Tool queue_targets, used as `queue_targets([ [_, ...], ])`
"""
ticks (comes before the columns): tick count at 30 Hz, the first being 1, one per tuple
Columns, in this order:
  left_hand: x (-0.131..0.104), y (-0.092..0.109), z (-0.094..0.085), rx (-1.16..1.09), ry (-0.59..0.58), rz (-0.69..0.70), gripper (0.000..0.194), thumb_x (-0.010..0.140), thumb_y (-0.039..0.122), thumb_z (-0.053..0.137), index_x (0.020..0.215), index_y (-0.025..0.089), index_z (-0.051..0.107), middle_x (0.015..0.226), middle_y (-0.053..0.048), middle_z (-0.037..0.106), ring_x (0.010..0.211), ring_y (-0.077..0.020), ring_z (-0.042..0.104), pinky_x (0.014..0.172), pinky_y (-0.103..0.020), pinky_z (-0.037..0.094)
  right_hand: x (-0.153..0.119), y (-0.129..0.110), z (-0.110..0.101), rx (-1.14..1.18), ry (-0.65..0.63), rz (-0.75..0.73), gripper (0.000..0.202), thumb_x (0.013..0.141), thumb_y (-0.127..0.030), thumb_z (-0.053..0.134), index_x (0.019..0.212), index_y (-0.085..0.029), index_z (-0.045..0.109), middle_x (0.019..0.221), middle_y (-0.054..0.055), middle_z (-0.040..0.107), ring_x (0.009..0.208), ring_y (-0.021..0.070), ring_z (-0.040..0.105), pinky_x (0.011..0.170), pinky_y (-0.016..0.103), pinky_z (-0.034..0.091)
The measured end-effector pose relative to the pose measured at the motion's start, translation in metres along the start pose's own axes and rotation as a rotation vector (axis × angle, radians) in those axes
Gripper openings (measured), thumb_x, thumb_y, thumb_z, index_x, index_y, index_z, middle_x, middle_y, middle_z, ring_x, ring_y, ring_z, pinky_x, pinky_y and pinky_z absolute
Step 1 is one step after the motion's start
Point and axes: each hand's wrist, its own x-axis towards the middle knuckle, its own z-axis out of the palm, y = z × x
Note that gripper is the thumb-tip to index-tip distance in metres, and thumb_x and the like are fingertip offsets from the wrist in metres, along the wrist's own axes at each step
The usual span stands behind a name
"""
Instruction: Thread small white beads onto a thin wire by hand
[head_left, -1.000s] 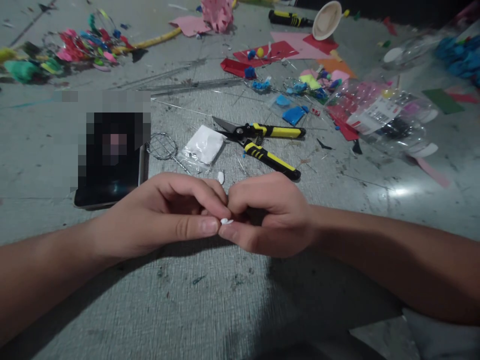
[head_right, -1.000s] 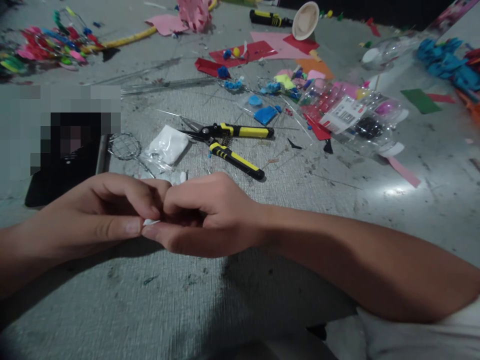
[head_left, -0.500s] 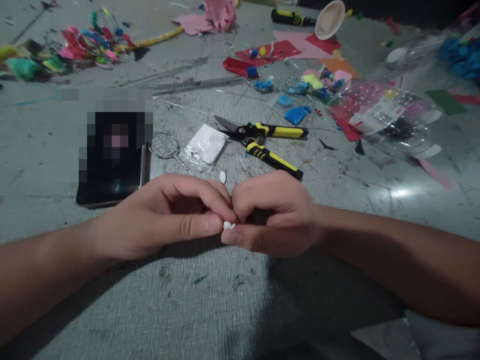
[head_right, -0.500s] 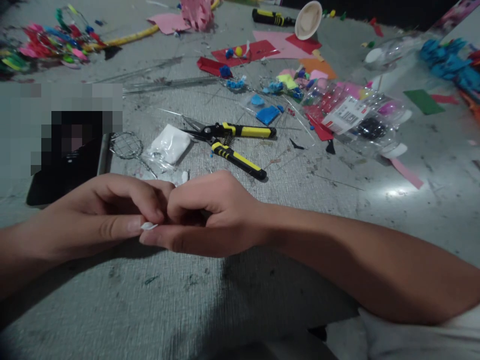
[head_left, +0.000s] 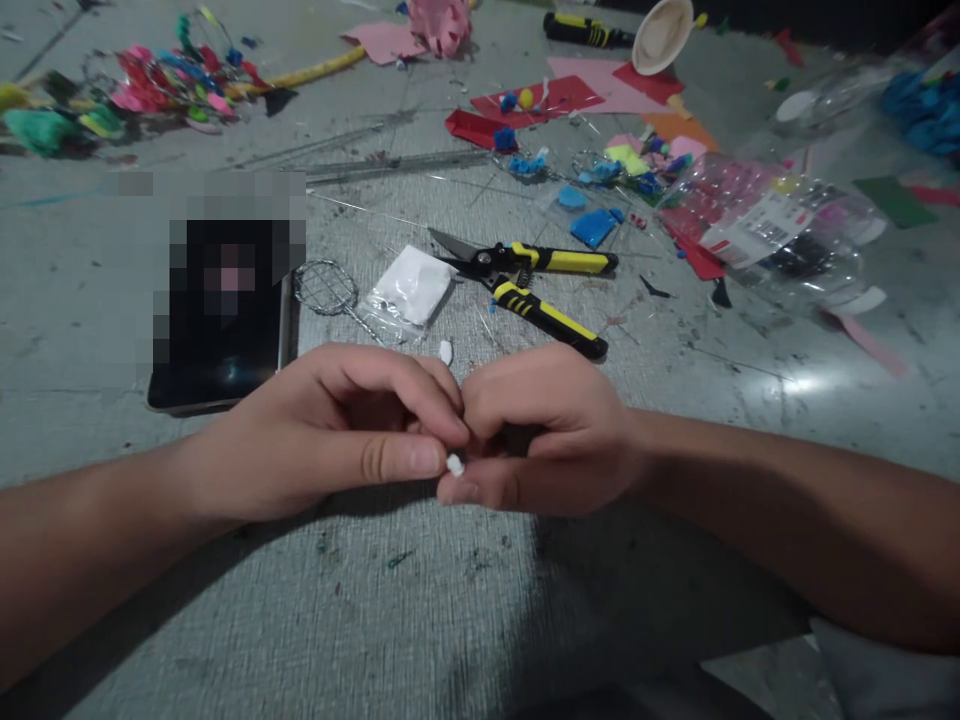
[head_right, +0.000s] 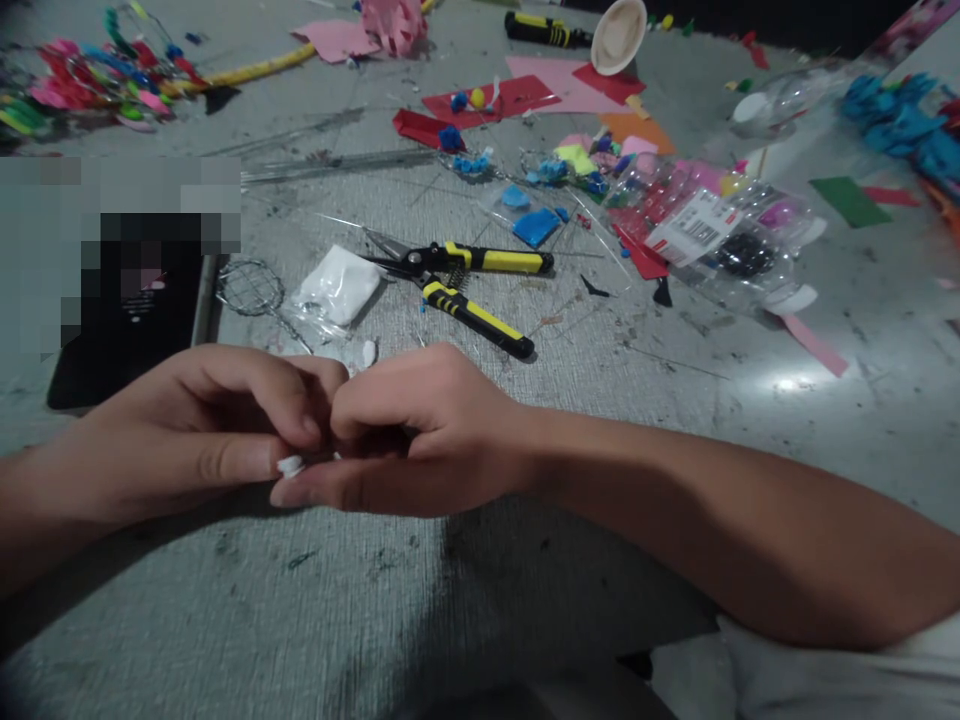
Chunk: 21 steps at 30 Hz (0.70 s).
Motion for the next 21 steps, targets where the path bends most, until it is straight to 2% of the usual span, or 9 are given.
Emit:
queue_targets([
  [3, -0.0007, 0.0002, 0.0002, -0.011, 0.006, -0.016, 0.01, 0.099, 0.013, 0.082, 0.102, 0.019, 0.09, 0.097, -0.001, 0.083, 0.09, -0.0107, 0.078, 0.082, -0.018, 0.064, 0.0004, -0.0001, -0.0011, -0.006, -0.034, 0.007, 0.039, 0.101, -0.033, 0.081, 0.073, -0.017, 0.06, 0.069, -0.005, 0.057, 0.066, 0.0062, 0.051, 0.063, 0.019, 0.042],
  [8, -0.0013, 0.0007, -0.0004, 0.017, 0.013, -0.031, 0.008, 0.099, 0.017, 0.083, 0.102, 0.02, 0.09, 0.097, -0.001, 0.082, 0.09, -0.0111, 0.078, 0.081, -0.017, 0.063, -0.0006, 0.0013, -0.0002, 0.008, 0.002, -0.001, 0.038, 0.104, -0.036, 0.078, 0.076, -0.016, 0.062, 0.07, -0.005, 0.057, 0.066, 0.0058, 0.051, 0.064, 0.02, 0.043],
  [17, 0.0004, 0.0003, -0.0024, 0.008, -0.016, -0.008, 0.024, 0.094, 0.001, 0.08, 0.1, 0.02, 0.091, 0.093, 0.0, 0.08, 0.085, -0.0083, 0.074, 0.079, -0.015, 0.062, -0.0012, 0.0017, 0.0013, 0.115, 0.019, 0.063, 0.037, 0.102, -0.032, 0.08, 0.074, -0.015, 0.063, 0.069, -0.006, 0.055, 0.063, 0.0043, 0.049, 0.062, 0.019, 0.041],
  [21, 0.0013, -0.0003, -0.002, 0.003, -0.005, -0.012, 0.021, 0.094, 0.002, 0.082, 0.099, 0.02, 0.091, 0.093, 0.0, 0.081, 0.085, -0.0084, 0.075, 0.079, -0.015, 0.062, 0.0007, 0.0041, -0.0013, 0.211, -0.037, 0.146, 0.042, 0.103, -0.036, 0.078, 0.072, -0.015, 0.06, 0.067, -0.007, 0.051, 0.062, 0.004, 0.047, 0.059, 0.018, 0.038],
])
